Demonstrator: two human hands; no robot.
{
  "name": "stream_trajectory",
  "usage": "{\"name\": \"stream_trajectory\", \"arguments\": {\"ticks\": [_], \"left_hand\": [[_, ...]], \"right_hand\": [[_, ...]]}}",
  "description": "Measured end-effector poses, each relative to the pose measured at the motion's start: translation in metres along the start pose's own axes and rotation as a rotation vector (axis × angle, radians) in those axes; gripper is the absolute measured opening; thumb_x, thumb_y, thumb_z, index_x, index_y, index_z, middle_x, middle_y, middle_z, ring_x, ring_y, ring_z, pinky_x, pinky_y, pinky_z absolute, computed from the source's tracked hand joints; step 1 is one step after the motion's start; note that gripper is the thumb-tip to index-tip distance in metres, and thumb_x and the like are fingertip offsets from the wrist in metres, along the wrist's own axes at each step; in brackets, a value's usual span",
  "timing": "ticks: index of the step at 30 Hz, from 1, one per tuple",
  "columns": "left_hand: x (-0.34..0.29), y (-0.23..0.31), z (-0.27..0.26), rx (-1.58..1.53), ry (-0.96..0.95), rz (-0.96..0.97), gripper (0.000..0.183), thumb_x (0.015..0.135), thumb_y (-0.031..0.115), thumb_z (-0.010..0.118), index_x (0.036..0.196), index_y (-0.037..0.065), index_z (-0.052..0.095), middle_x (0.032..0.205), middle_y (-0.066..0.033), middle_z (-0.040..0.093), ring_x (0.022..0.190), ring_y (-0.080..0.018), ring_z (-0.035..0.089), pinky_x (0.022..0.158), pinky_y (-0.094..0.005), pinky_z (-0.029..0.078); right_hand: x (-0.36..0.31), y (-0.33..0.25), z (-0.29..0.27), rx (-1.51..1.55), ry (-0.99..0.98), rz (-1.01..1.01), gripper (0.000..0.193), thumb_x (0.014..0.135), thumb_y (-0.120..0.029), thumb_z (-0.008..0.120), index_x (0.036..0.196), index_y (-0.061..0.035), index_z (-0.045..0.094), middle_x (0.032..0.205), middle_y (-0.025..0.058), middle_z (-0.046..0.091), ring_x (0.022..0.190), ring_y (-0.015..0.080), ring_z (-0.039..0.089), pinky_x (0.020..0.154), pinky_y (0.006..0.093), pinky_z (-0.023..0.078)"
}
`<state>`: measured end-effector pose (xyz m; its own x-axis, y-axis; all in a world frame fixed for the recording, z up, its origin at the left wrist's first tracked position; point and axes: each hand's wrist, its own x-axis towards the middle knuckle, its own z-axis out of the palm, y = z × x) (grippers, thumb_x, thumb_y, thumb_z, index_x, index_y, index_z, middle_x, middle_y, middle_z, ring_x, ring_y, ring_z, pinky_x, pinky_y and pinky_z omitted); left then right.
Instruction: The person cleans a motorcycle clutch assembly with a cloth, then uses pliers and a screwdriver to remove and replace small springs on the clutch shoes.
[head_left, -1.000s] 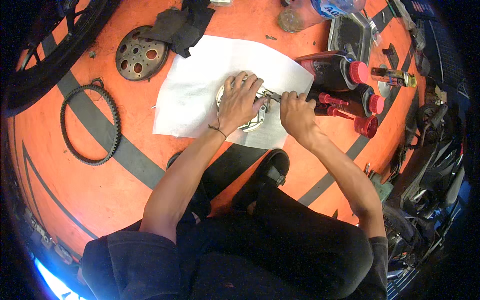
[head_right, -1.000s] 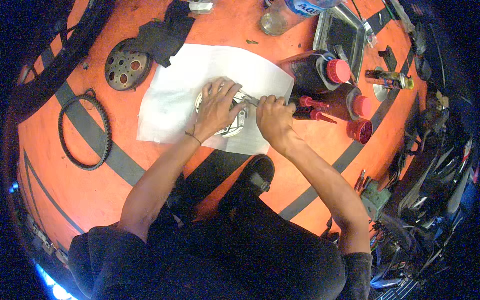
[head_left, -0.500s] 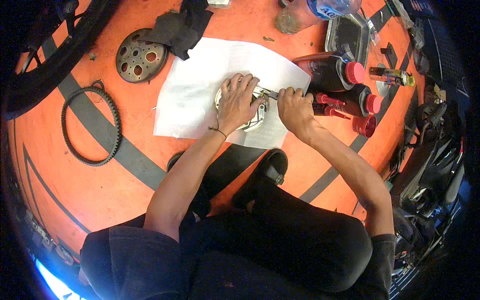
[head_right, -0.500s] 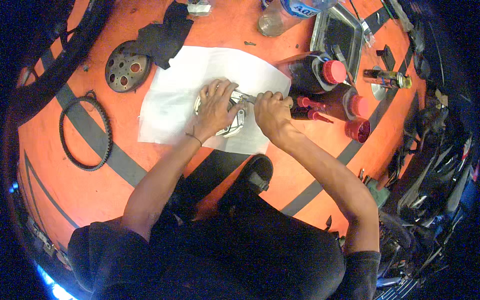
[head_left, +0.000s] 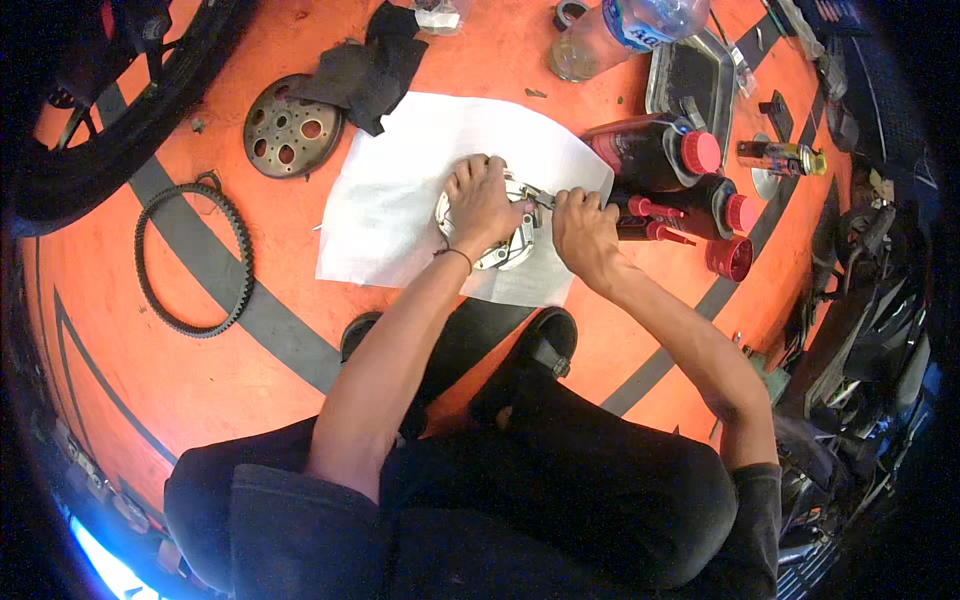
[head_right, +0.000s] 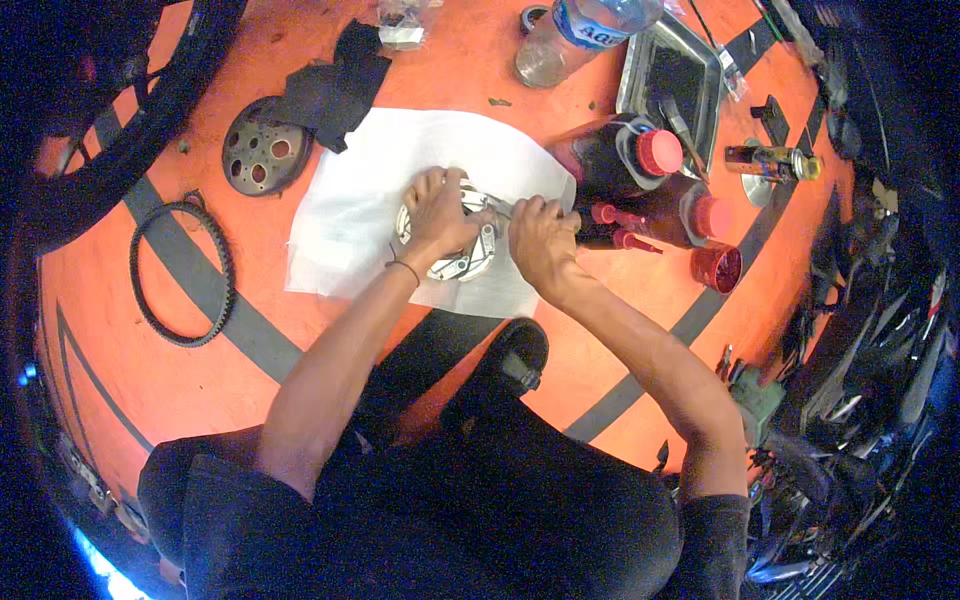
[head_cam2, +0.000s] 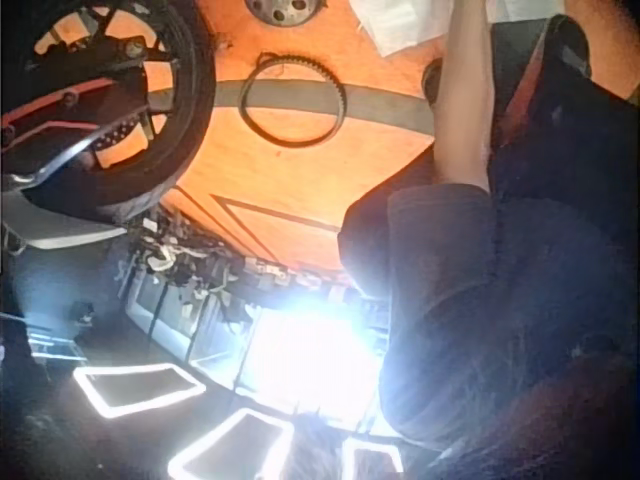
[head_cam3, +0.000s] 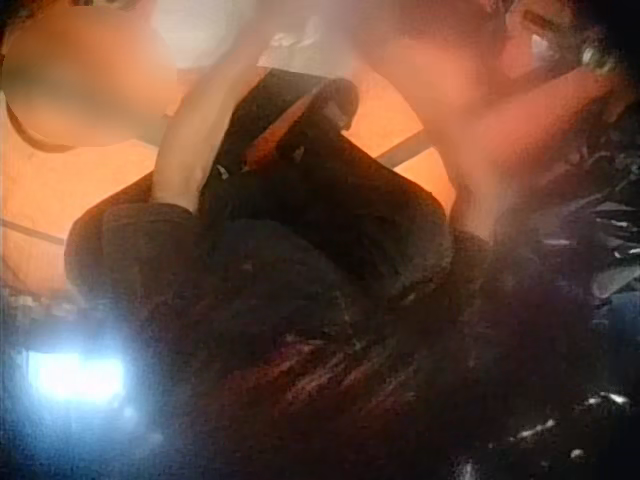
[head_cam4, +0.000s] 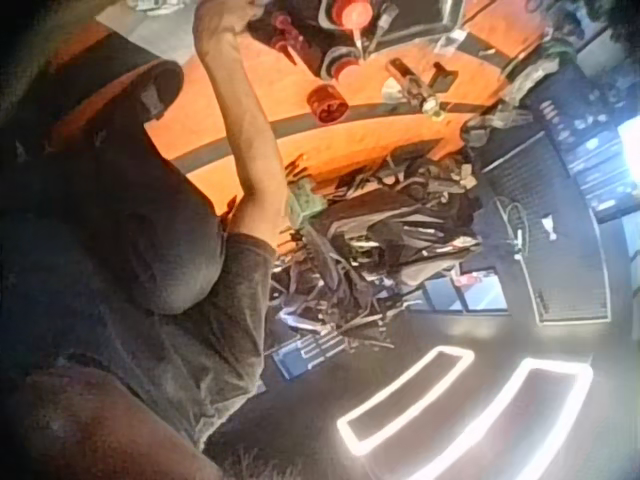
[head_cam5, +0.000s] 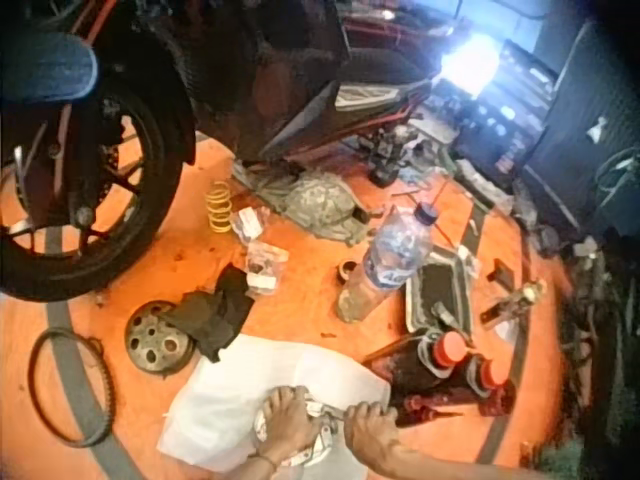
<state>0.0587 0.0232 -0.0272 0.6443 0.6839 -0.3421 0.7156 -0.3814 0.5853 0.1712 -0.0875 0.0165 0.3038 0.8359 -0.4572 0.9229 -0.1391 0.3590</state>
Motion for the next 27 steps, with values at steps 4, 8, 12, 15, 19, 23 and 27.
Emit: {"name": "stream_trajectory", "arguments": {"ticks": [4,8,12,15,19,23,27], "left_hand": [[0.003,-0.007,0.005,-0.056,0.019,-0.03,0.071,0.07,0.044,0.084,0.125,0.01,0.055,0.127,-0.0126,0.049,0.127,-0.0331,0.035,0.107,-0.0487,0.024],[0.005,-0.008,0.007,-0.045,0.006,-0.051,0.071,0.069,0.047,0.084,0.127,0.016,0.055,0.129,-0.0124,0.047,0.13,-0.0332,0.031,0.109,-0.0484,0.021],[0.006,-0.008,0.008,-0.042,-0.009,-0.068,0.07,0.069,0.048,0.084,0.126,0.018,0.057,0.128,-0.0111,0.048,0.13,-0.0327,0.032,0.108,-0.0477,0.021],[0.007,-0.004,0.007,-0.072,0.011,-0.095,0.064,0.067,0.046,0.085,0.12,0.018,0.061,0.127,-0.0096,0.051,0.128,-0.0307,0.035,0.108,-0.0475,0.022],[0.009,0.007,0.008,-0.063,0.066,-0.242,0.06,0.061,0.042,0.086,0.113,0.02,0.065,0.12,-0.0077,0.058,0.127,-0.0295,0.038,0.108,-0.047,0.021],[0.009,0.023,0.001,-0.115,0.065,-0.295,0.045,0.063,0.018,0.073,0.107,0.014,0.067,0.122,-0.0075,0.059,0.127,-0.0283,0.04,0.107,-0.042,0.022],[0.006,0.018,0.002,-0.108,0.144,-0.222,0.045,0.064,0.021,0.075,0.107,0.013,0.066,0.12,-0.0069,0.059,0.126,-0.0281,0.042,0.108,-0.0439,0.021]], "right_hand": [[0.0,-0.002,0.0,-0.004,0.024,-0.001,0.018,0.092,-0.02,0.054,0.103,-0.0061,0.059,0.095,0.009,0.058,0.087,0.0251,0.062,0.059,0.0459,0.048],[0.0,-0.002,-0.002,-0.016,-0.005,-0.014,0.019,0.093,-0.021,0.053,0.104,-0.0061,0.058,0.095,0.0096,0.057,0.087,0.0256,0.061,0.058,0.046,0.049],[0.0,-0.003,0.002,-0.037,0.032,-0.004,0.017,0.092,-0.022,0.053,0.1,-0.0073,0.059,0.092,0.0083,0.057,0.083,0.0244,0.061,0.055,0.0446,0.048],[0.001,-0.002,0.003,-0.024,0.044,-0.001,0.017,0.091,-0.022,0.055,0.099,-0.0082,0.059,0.09,0.0074,0.056,0.081,0.0233,0.06,0.055,0.0439,0.047],[0.003,-0.001,0.003,-0.049,0.041,-0.036,0.017,0.091,-0.023,0.057,0.098,-0.0081,0.06,0.089,0.0079,0.056,0.08,0.0239,0.06,0.055,0.0445,0.047],[0.008,0.002,-0.003,-0.056,-0.026,-0.03,0.018,0.092,-0.023,0.056,0.099,-0.0071,0.061,0.091,0.0099,0.058,0.082,0.0264,0.06,0.056,0.0475,0.047],[0.014,0.006,-0.018,-0.042,-0.095,-0.06,0.023,0.094,-0.023,0.053,0.105,-0.0052,0.063,0.095,0.0122,0.06,0.085,0.0289,0.062,0.059,0.052,0.048]]}}
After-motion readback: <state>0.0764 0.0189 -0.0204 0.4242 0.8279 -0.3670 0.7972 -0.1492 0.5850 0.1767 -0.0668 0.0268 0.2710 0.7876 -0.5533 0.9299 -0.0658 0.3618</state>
